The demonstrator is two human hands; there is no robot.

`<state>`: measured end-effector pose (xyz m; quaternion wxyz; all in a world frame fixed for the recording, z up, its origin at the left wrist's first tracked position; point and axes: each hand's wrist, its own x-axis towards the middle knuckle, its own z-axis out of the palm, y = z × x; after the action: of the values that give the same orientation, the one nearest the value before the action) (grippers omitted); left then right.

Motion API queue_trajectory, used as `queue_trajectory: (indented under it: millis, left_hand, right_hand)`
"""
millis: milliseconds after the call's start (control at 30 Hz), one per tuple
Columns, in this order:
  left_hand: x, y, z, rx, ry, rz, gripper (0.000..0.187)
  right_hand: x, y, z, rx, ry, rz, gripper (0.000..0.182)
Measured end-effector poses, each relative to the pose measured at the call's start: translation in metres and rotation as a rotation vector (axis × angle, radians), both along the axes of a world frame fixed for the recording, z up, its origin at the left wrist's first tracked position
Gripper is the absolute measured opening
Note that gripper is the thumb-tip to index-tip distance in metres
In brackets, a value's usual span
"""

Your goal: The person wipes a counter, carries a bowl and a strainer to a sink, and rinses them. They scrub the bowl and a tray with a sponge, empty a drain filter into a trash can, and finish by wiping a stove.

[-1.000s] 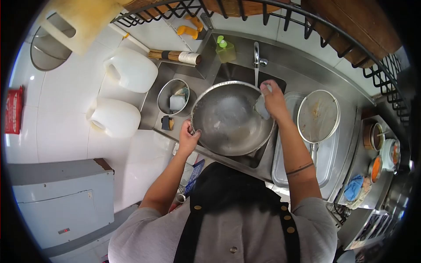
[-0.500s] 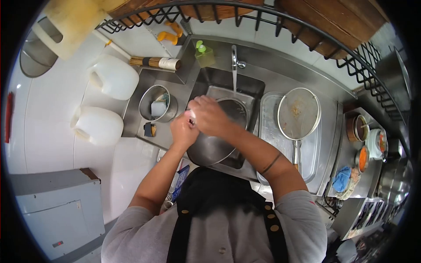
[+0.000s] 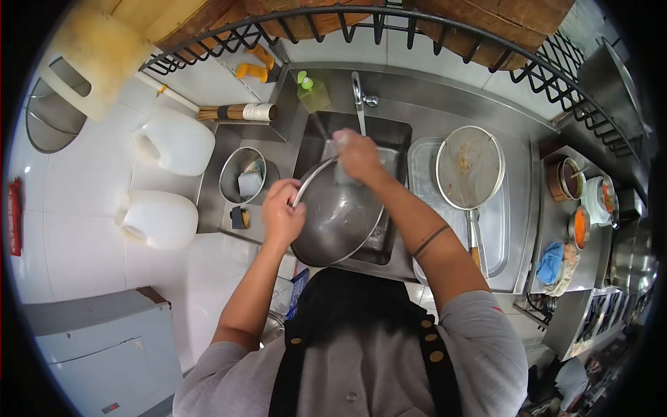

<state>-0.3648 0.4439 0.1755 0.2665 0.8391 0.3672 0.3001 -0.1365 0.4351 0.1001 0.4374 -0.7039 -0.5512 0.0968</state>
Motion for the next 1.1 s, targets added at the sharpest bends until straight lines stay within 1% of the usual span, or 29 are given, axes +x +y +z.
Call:
queue_trajectory:
  millis: [33,67,100,133,167,200,233,267,300,333,367,400,433,500,533,567,633,667,700,767,833,867,900,933,1000,1033,1100]
  left_hand:
    - [-0.008,0.003,-0.007,0.004,0.006,-0.007,0.019]
    - [-0.018,0.010,-0.023,0.032,-0.059,-0.028,0.021]
    - [-0.024,0.011,-0.035,0.054,-0.125,-0.048,0.022]
    - [-0.021,0.006,-0.038,-0.021,-0.185,-0.067,0.026]
    - [-0.015,0.002,-0.039,-0.025,-0.180,-0.086,0.026]
    - [-0.007,0.001,-0.037,-0.045,-0.178,-0.112,0.026]
    - [-0.003,0.000,-0.033,-0.064,-0.173,-0.136,0.025]
    - [-0.005,-0.002,-0.026,-0.073,0.022,-0.097,0.024]
    - [-0.002,-0.001,-0.021,-0.068,0.031,-0.110,0.024]
    - [0.002,-0.002,-0.016,-0.063,-0.050,-0.132,0.023]
    - [0.003,-0.003,-0.014,-0.057,-0.136,-0.149,0.021]
    - [0.002,-0.001,-0.013,-0.081,-0.135,-0.127,0.021]
    - [0.002,0.002,-0.012,-0.073,-0.137,-0.127,0.021]
    - [0.005,0.006,-0.010,-0.068,-0.061,-0.186,0.020]
    - [0.007,0.006,-0.009,-0.080,0.154,-0.120,0.017]
    - [0.012,0.002,-0.004,-0.081,0.158,-0.129,0.017]
    - [0.021,-0.004,0.013,-0.109,0.061,-0.067,0.015]
    - [0.017,-0.002,0.011,-0.049,0.011,-0.098,0.014]
    - [0.006,0.002,0.003,-0.043,0.008,-0.084,0.014]
    - [-0.019,0.020,-0.016,0.109,-0.008,-0.065,0.015]
    - [-0.024,0.025,-0.020,-0.030,-0.157,-0.123,0.018]
    - [-0.022,0.024,-0.026,-0.053,-0.219,-0.154,0.018]
    - [-0.016,0.021,-0.025,-0.075,-0.280,-0.185,0.019]
    - [-0.010,0.020,-0.022,-0.081,-0.278,-0.194,0.019]
    - [0.001,0.017,-0.014,-0.060,-0.143,-0.234,0.017]
    - [0.002,0.010,-0.012,-0.068,-0.132,-0.241,0.017]
    - [0.013,0.002,-0.005,-0.055,0.100,-0.173,0.015]
  right_hand:
    - [0.004,0.000,-0.005,-0.106,0.111,-0.193,0.018]
    - [0.002,0.001,-0.012,-0.104,0.120,-0.202,0.018]
    - [-0.002,0.000,-0.017,-0.021,0.092,-0.152,0.018]
    - [-0.007,-0.003,-0.006,0.062,0.062,-0.106,0.018]
    - [-0.018,-0.008,0.004,0.053,-0.063,-0.016,0.018]
    - [-0.037,-0.015,0.033,0.046,-0.191,0.072,0.019]
    - [-0.056,-0.019,0.038,0.238,-0.221,0.208,0.016]
    - [-0.058,-0.023,0.045,0.173,-0.228,0.226,0.016]
    - [-0.058,-0.025,0.051,0.109,-0.233,0.248,0.015]
    - [-0.046,-0.018,0.038,0.112,-0.227,0.238,0.015]
    - [-0.022,-0.003,0.014,0.004,-0.148,0.184,0.015]
    - [-0.009,0.002,0.015,-0.102,-0.070,0.134,0.015]
    - [-0.011,0.003,0.015,-0.094,-0.073,0.134,0.015]
    - [-0.031,-0.010,0.018,0.394,-0.324,0.180,0.014]
    - [-0.056,-0.018,0.037,0.375,-0.266,0.231,0.014]
    - [-0.065,-0.028,0.057,0.183,-0.184,0.198,0.017]
    - [-0.043,-0.015,0.032,0.174,-0.052,0.232,0.022]
    - [-0.027,-0.010,0.022,0.071,0.025,0.115,0.022]
    - [-0.011,-0.008,0.015,-0.034,0.102,0.003,0.022]
    - [0.024,-0.015,0.015,-0.138,0.223,-0.200,0.019]
    - [0.025,-0.029,0.025,-0.127,0.196,-0.212,0.018]
    - [0.024,-0.036,0.026,-0.117,0.169,-0.212,0.018]
    - [0.019,-0.036,0.024,-0.047,0.142,-0.181,0.017]
    - [0.011,-0.031,0.026,0.026,0.117,-0.153,0.017]
    - [-0.010,-0.026,0.037,0.104,-0.215,0.111,0.018]
    - [-0.031,-0.030,0.052,0.170,-0.236,0.190,0.015]
    - [-0.043,-0.037,0.067,0.074,-0.242,0.233,0.014]
